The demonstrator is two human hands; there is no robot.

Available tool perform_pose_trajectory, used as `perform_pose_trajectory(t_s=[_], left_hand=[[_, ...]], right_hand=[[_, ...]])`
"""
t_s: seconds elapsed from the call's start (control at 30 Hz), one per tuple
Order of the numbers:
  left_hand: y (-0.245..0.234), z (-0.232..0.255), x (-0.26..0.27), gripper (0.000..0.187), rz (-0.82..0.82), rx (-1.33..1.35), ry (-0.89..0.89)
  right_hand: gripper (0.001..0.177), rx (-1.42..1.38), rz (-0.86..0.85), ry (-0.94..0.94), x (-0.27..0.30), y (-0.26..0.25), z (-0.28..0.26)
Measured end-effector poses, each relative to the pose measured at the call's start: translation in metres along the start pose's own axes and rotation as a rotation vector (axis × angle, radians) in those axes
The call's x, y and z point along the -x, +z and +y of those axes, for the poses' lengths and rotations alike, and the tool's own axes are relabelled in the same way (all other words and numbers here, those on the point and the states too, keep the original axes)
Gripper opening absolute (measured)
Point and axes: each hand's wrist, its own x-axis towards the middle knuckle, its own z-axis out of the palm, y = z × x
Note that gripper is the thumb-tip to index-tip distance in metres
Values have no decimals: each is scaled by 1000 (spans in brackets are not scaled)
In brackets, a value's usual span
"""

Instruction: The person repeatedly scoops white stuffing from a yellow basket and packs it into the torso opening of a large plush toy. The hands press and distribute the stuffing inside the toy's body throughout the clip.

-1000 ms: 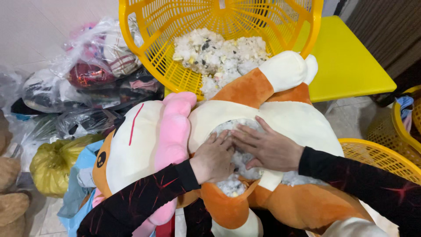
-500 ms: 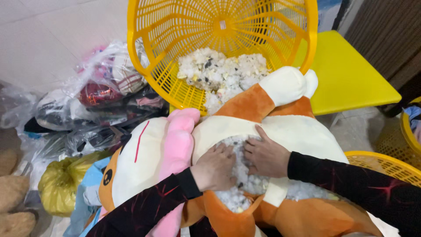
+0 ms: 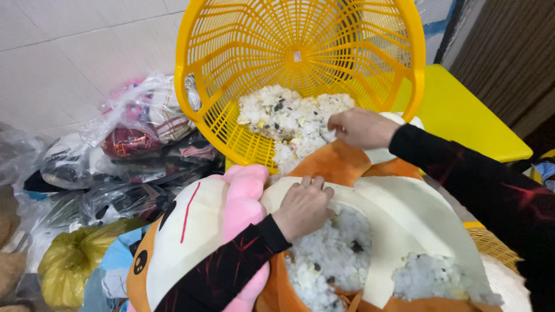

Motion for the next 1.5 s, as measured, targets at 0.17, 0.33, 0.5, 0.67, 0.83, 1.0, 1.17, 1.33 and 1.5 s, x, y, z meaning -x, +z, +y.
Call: perform_pose_trajectory(t_s=[0.17, 0.33, 0.5, 0.67, 0.83, 1.0, 1.17, 1.33, 1.5], left_hand=[[9, 6, 5, 27, 31, 96, -97], [3, -3, 0, 24, 97, 278, -168], [0, -11, -3, 25, 152, 614, -224], [-3, -24, -12, 17, 500, 748, -248], [7, -46, -17, 14, 687, 857, -397], [21, -70, -19, 12, 828, 891, -436], [32, -80, -19, 10, 892, 732, -344], [34, -79, -20, 24, 872, 894, -433], [16, -70, -25, 35, 778, 1080, -506]], right_hand=[[79, 139, -54, 393, -79, 37, 57], [113, 220, -194, 690, -112, 83, 109], [123, -81, -19, 548, -125, 147, 159], [60, -64, -79, 84, -146, 186, 161], [51, -330, 104, -65, -129, 153, 119], [45, -257, 472, -3, -104, 97, 70], [44, -501, 684, 127, -96, 71, 62], [45, -779, 798, 49, -89, 42, 51], [48, -1224, 537, -2, -41, 8, -3]])
